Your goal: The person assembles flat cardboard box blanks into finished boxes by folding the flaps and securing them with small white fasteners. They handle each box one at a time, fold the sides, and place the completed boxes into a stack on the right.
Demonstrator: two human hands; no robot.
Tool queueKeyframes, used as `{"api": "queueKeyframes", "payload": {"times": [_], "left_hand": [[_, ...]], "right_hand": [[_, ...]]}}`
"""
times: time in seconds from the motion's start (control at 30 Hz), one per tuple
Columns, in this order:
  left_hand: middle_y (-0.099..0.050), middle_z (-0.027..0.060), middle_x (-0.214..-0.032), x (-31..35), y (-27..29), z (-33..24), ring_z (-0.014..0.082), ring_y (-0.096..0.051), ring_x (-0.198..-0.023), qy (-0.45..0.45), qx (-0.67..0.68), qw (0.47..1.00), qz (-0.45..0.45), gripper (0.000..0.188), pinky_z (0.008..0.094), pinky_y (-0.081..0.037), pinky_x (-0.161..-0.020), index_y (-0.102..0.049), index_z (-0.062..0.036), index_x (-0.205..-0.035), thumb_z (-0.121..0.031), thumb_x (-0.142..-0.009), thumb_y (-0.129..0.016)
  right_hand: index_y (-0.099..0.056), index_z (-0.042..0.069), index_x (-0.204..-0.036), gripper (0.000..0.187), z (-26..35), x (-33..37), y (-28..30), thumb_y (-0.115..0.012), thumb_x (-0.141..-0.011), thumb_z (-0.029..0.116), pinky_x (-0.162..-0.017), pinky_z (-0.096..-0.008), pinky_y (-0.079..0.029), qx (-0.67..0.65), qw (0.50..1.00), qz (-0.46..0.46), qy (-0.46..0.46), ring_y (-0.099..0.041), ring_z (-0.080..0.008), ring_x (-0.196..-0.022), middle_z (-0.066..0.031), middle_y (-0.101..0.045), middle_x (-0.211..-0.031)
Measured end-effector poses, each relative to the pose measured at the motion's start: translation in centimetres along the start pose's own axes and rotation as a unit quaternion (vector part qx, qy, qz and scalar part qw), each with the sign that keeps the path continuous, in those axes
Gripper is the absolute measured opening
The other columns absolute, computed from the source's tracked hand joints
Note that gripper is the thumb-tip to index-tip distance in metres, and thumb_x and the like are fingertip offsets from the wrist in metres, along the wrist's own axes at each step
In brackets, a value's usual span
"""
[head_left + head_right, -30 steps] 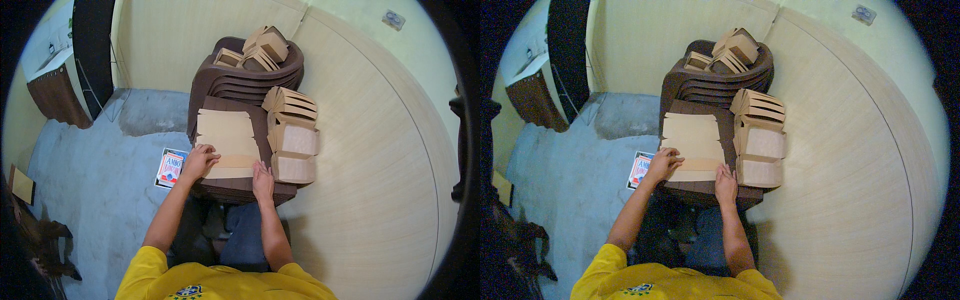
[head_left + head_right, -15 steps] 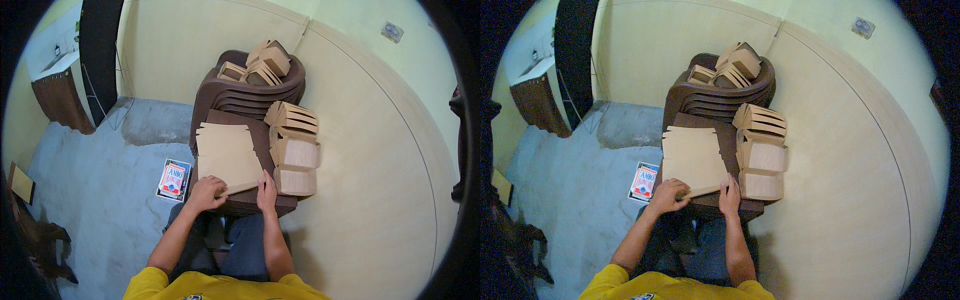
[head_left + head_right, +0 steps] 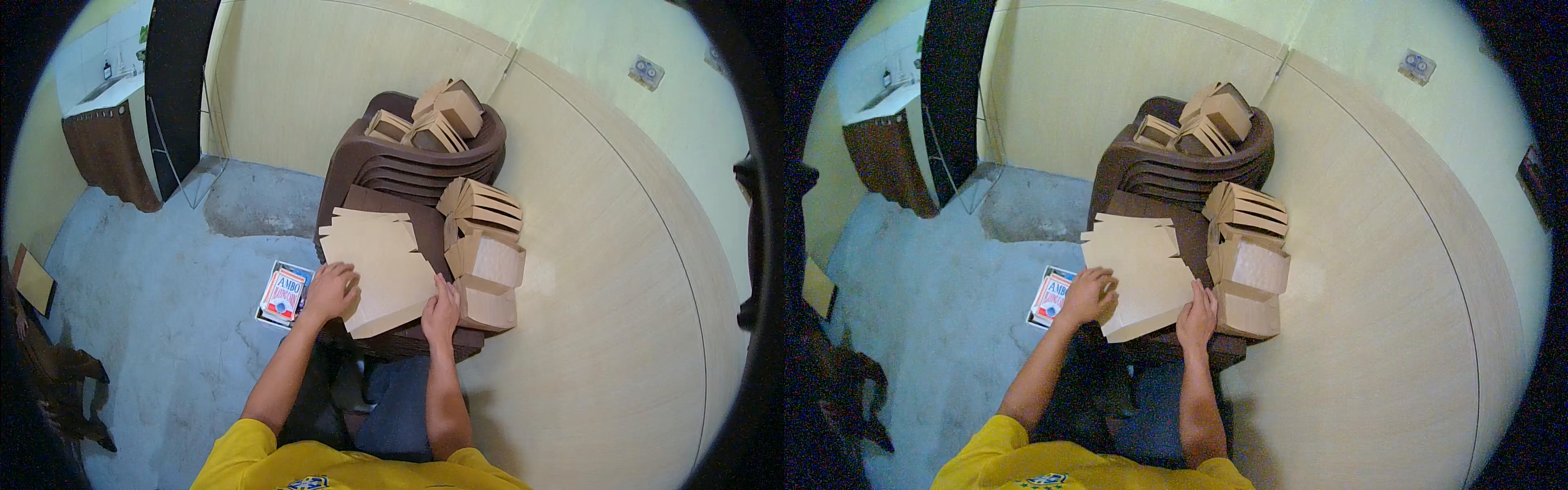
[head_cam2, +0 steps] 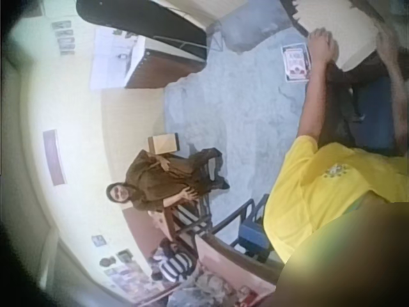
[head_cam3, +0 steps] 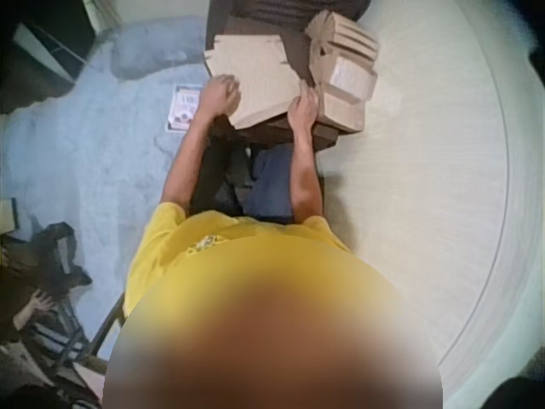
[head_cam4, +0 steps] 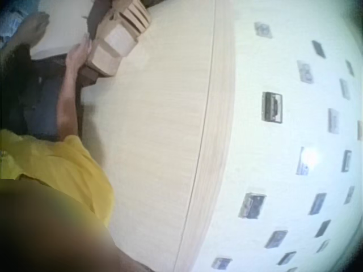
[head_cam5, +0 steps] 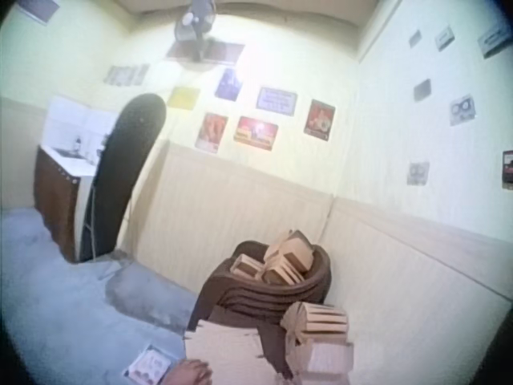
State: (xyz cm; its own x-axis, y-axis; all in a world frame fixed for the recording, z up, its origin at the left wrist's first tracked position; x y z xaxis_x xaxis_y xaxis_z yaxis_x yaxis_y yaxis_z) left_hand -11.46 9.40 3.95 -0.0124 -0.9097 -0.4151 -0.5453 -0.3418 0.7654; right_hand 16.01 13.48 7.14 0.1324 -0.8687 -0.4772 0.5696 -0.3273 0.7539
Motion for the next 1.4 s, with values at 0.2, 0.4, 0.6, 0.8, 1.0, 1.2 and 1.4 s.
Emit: {"api": "queueKeyframes", "payload": {"times": [0.2, 0.4, 0.6, 0.8, 1.0, 1.2, 1.4], "left_hand": [[-0.070, 0.0103, -0.132, 1.7, 0.7, -1.0, 0.0322, -0.060, -0.128, 0.032, -0.027, 0.999, -0.015, 0.035, 0.0501, -0.046, -0.108, -0.078, -0.0139, -0.122, -0.035, -0.093, -0.075], [-0.068, 0.0112, -0.114, 2.1, 0.8, -3.9, 0.0291, -0.062, -0.112, 0.110, -0.161, 0.981, -0.003, 0.042, 0.0460, -0.047, -0.092, -0.077, -0.0157, -0.122, -0.043, -0.091, -0.079], [-0.066, 0.0132, -0.116, 1.0, -0.6, -4.5, 0.0289, -0.062, -0.113, 0.107, -0.171, 0.979, 0.016, 0.043, 0.0450, -0.046, -0.093, -0.076, -0.0106, -0.115, -0.046, -0.091, -0.079], [-0.067, 0.0109, -0.122, -1.0, -1.8, -3.4, 0.0303, -0.059, -0.120, 0.043, -0.077, 0.996, -0.020, 0.032, 0.0467, -0.047, -0.100, -0.074, -0.0126, -0.122, -0.035, -0.098, -0.069], [-0.061, 0.0041, -0.154, -1.8, -4.8, -3.6, 0.0327, -0.055, -0.133, 0.004, -0.090, 0.996, 0.004, 0.045, 0.0532, -0.043, -0.109, -0.065, -0.0147, -0.146, -0.024, -0.102, -0.060], [-0.058, 0.0029, -0.159, -2.5, -5.8, -4.3, 0.0310, -0.051, -0.141, -0.008, -0.093, 0.996, -0.002, 0.048, 0.0531, -0.038, -0.115, -0.062, -0.0131, -0.149, -0.020, -0.102, -0.057], [-0.060, 0.0028, -0.156, -2.5, -5.3, -4.2, 0.0302, -0.052, -0.140, 0.006, -0.082, 0.997, -0.007, 0.051, 0.0521, -0.038, -0.115, -0.062, -0.0124, -0.149, -0.021, -0.099, -0.059]], "right_hand": [[-0.053, 0.004, -0.154, 0.061, 0.6, -1.6, 0.9, -0.061, -0.095, -0.004, -0.127, -0.0520, -0.035, -0.075, 0.997, -0.024, 0.019, -0.047, -0.0424, -0.149, -0.0229, -0.052, -0.161], [-0.027, 0.005, -0.168, 0.095, -2.8, -2.1, -2.5, -0.082, -0.092, 0.004, -0.129, -0.0515, -0.035, -0.497, 0.851, -0.029, -0.170, -0.035, -0.0366, -0.158, -0.0243, -0.028, -0.174], [-0.021, 0.005, -0.170, 0.098, -3.4, 0.1, -5.3, -0.075, -0.090, -0.011, -0.100, -0.0395, -0.059, -0.388, 0.885, 0.109, -0.232, -0.070, -0.0297, -0.119, -0.0272, -0.061, -0.146], [-0.052, 0.002, -0.152, 0.057, -6.4, -1.4, -7.3, -0.070, -0.097, 0.002, -0.097, -0.0392, -0.059, -0.471, 0.815, 0.127, -0.312, -0.072, -0.0291, -0.116, -0.0228, -0.069, -0.136], [-0.058, 0.004, -0.141, 0.036, -2.9, -1.9, -6.4, -0.058, -0.107, 0.016, -0.100, -0.0400, -0.057, -0.592, 0.729, 0.179, -0.293, -0.069, -0.0257, -0.119, -0.0123, -0.069, -0.133], [-0.046, 0.005, -0.155, 0.054, -0.2, -2.0, -5.1, -0.053, -0.111, 0.034, -0.122, -0.0424, -0.041, -0.672, 0.655, 0.231, -0.256, -0.052, -0.0261, -0.143, -0.0146, -0.055, -0.154], [-0.036, 0.001, -0.166, 0.079, 0.8, -2.0, -6.7, -0.044, -0.112, 0.058, -0.128, -0.0412, -0.032, -0.689, 0.622, 0.288, -0.234, -0.041, -0.0282, -0.155, -0.0176, -0.041, -0.169]]}}
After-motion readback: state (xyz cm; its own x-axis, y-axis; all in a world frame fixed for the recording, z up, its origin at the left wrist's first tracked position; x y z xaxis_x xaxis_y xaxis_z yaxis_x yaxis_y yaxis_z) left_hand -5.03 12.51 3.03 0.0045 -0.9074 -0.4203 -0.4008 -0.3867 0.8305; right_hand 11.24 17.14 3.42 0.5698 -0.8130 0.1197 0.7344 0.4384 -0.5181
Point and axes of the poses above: each hand's wrist, its own x-axis away from the middle knuckle, its own y-axis out of the back of the hand, z = x × y, the point moved 10 cm from there along -x, towards the middle knuckle
